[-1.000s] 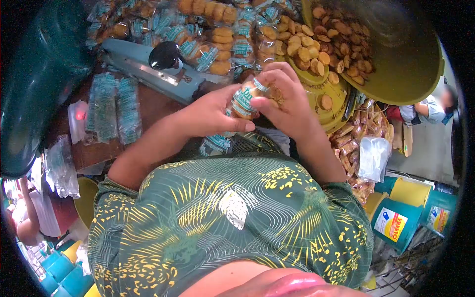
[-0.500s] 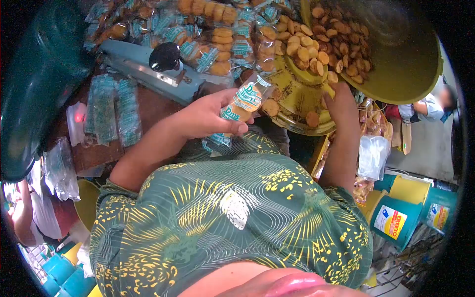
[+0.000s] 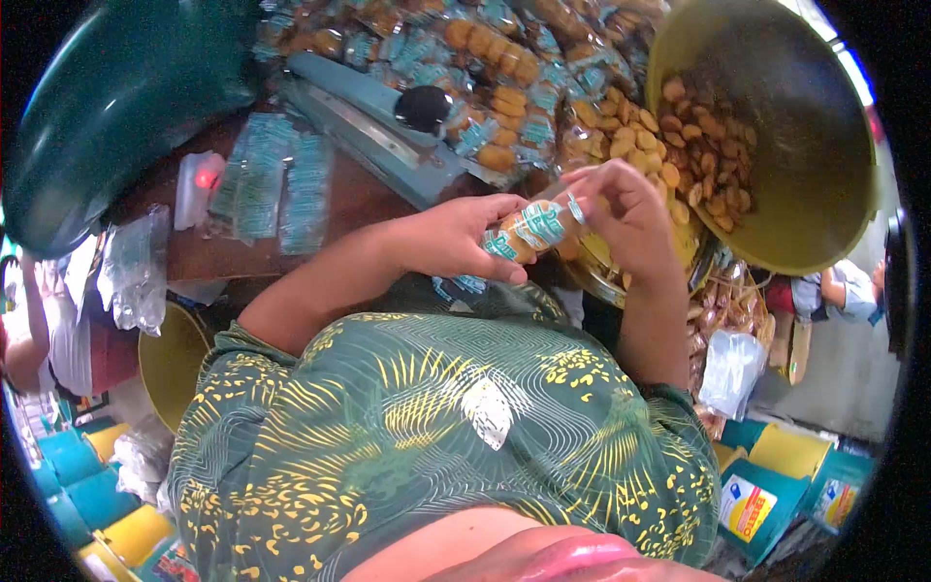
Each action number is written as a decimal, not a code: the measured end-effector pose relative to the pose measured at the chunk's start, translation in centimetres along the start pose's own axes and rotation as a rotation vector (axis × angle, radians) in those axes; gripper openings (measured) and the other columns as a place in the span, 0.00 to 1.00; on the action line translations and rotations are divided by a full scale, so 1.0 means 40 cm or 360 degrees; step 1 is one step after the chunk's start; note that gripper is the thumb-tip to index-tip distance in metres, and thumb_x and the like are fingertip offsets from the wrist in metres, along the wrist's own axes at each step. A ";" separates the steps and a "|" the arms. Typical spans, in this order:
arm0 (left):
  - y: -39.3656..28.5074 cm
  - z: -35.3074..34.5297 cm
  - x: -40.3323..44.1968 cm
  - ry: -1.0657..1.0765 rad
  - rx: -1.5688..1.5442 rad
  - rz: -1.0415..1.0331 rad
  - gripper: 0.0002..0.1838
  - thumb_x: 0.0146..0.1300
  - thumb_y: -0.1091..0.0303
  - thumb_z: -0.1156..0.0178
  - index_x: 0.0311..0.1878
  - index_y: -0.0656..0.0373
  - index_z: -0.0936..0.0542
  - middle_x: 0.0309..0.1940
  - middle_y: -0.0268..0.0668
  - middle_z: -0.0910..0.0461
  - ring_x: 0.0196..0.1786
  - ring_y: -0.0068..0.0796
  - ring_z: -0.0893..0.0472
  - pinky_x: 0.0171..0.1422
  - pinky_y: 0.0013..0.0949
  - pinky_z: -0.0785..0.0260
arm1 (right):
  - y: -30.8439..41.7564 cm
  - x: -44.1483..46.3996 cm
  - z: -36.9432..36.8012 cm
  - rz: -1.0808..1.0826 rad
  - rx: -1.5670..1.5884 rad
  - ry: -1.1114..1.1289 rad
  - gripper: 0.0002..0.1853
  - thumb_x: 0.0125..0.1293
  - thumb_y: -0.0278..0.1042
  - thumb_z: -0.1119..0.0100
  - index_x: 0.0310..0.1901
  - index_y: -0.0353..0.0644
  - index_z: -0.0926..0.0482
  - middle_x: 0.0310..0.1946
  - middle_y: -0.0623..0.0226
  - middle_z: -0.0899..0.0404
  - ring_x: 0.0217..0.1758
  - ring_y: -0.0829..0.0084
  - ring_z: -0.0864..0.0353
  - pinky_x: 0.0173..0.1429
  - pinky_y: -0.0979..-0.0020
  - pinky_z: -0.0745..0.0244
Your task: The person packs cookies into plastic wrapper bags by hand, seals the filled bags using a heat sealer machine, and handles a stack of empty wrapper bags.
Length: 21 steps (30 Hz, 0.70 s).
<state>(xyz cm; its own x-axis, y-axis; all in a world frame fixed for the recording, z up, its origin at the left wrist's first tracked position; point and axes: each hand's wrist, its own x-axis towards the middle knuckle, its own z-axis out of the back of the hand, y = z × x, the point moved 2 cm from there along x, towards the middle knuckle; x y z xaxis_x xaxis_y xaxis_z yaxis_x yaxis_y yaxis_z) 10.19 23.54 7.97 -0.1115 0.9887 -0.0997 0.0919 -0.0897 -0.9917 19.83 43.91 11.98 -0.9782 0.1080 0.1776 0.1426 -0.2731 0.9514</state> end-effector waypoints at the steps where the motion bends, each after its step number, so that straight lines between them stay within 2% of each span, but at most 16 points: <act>1: 0.000 0.002 -0.011 -0.0037 -0.0005 -0.0051 0.41 0.54 0.61 0.24 0.67 0.61 0.34 0.53 0.35 0.21 0.56 0.23 0.24 0.63 0.33 0.31 | 0.006 0.021 -0.023 0.0004 -0.0112 0.0157 0.10 0.65 0.20 0.42 0.48 0.36 0.23 0.47 0.61 0.19 0.49 0.75 0.20 0.56 0.74 0.27; 4: -0.002 0.011 -0.045 -0.0274 0.0372 -0.0185 0.41 0.53 0.57 0.24 0.66 0.61 0.33 0.53 0.38 0.24 0.57 0.28 0.26 0.65 0.36 0.33 | 0.020 0.049 -0.062 0.0181 -0.0431 0.0046 0.04 0.64 0.24 0.41 0.39 0.37 0.21 0.41 0.61 0.18 0.49 0.70 0.20 0.57 0.69 0.27; 6: 0.027 0.016 -0.046 -0.0383 0.0406 -0.0334 0.44 0.53 0.56 0.24 0.68 0.60 0.35 0.55 0.38 0.25 0.59 0.29 0.27 0.67 0.38 0.35 | 0.043 0.063 -0.084 0.0565 -0.0583 -0.0075 0.08 0.65 0.33 0.40 0.37 0.36 0.22 0.38 0.58 0.20 0.45 0.62 0.21 0.54 0.63 0.27; 8: 0.042 0.014 -0.048 -0.0380 0.0120 -0.0334 0.45 0.53 0.56 0.24 0.69 0.60 0.37 0.57 0.37 0.26 0.60 0.29 0.27 0.68 0.37 0.35 | 0.117 0.050 -0.129 0.0972 -0.0740 -0.0200 0.14 0.66 0.41 0.40 0.37 0.36 0.22 0.36 0.57 0.21 0.41 0.56 0.23 0.50 0.58 0.28; 10: 0.066 0.014 -0.036 -0.0423 0.0079 -0.0549 0.46 0.52 0.53 0.23 0.67 0.63 0.36 0.54 0.41 0.25 0.55 0.28 0.25 0.62 0.33 0.31 | 0.110 0.037 -0.153 0.1046 -0.1265 -0.0195 0.17 0.70 0.43 0.44 0.39 0.33 0.23 0.40 0.52 0.24 0.43 0.56 0.24 0.51 0.61 0.30; 12: 0.051 0.012 -0.046 -0.0485 0.0365 -0.0591 0.43 0.53 0.58 0.24 0.67 0.62 0.37 0.54 0.41 0.25 0.53 0.28 0.23 0.53 0.34 0.25 | 0.062 0.034 -0.157 0.0906 -0.1138 -0.0248 0.16 0.71 0.42 0.43 0.39 0.33 0.25 0.37 0.53 0.25 0.38 0.57 0.25 0.47 0.62 0.29; 15: 0.019 -0.024 -0.075 -0.0271 -0.0531 -0.0145 0.44 0.50 0.58 0.22 0.67 0.58 0.36 0.57 0.38 0.26 0.61 0.30 0.28 0.63 0.38 0.31 | 0.063 0.033 -0.173 0.0251 -0.1149 -0.0044 0.14 0.70 0.40 0.41 0.41 0.34 0.27 0.34 0.57 0.25 0.35 0.62 0.26 0.42 0.65 0.28; 18: 0.082 -0.004 -0.040 -0.0229 -0.0246 -0.0310 0.46 0.49 0.52 0.22 0.65 0.59 0.35 0.56 0.41 0.25 0.59 0.35 0.25 0.62 0.40 0.30 | 0.034 0.033 -0.182 0.0354 -0.1222 -0.0083 0.13 0.71 0.37 0.41 0.43 0.35 0.29 0.32 0.61 0.25 0.33 0.70 0.27 0.39 0.68 0.29; 19: 0.084 -0.001 -0.037 -0.0273 -0.0129 -0.0388 0.47 0.48 0.48 0.22 0.66 0.60 0.36 0.55 0.42 0.24 0.57 0.37 0.24 0.61 0.41 0.29 | 0.033 0.031 -0.182 0.0434 -0.0903 -0.0086 0.14 0.70 0.35 0.41 0.51 0.35 0.28 0.35 0.64 0.24 0.37 0.74 0.27 0.42 0.70 0.28; 21: 0.067 -0.001 -0.047 -0.0380 0.0116 -0.0443 0.50 0.46 0.44 0.23 0.66 0.61 0.36 0.53 0.43 0.23 0.54 0.41 0.22 0.60 0.43 0.29 | 0.064 0.024 -0.200 0.0450 -0.0694 0.0031 0.19 0.69 0.34 0.41 0.58 0.36 0.29 0.37 0.65 0.24 0.39 0.74 0.26 0.45 0.71 0.28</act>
<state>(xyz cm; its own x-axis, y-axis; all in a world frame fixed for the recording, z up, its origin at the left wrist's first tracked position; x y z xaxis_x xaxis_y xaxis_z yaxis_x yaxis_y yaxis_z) 10.69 21.46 5.49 -0.3506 0.9215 0.1670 -0.0444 0.1617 -0.9858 18.07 35.65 12.58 -0.9139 -0.0443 0.4035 0.3292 -0.6625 0.6728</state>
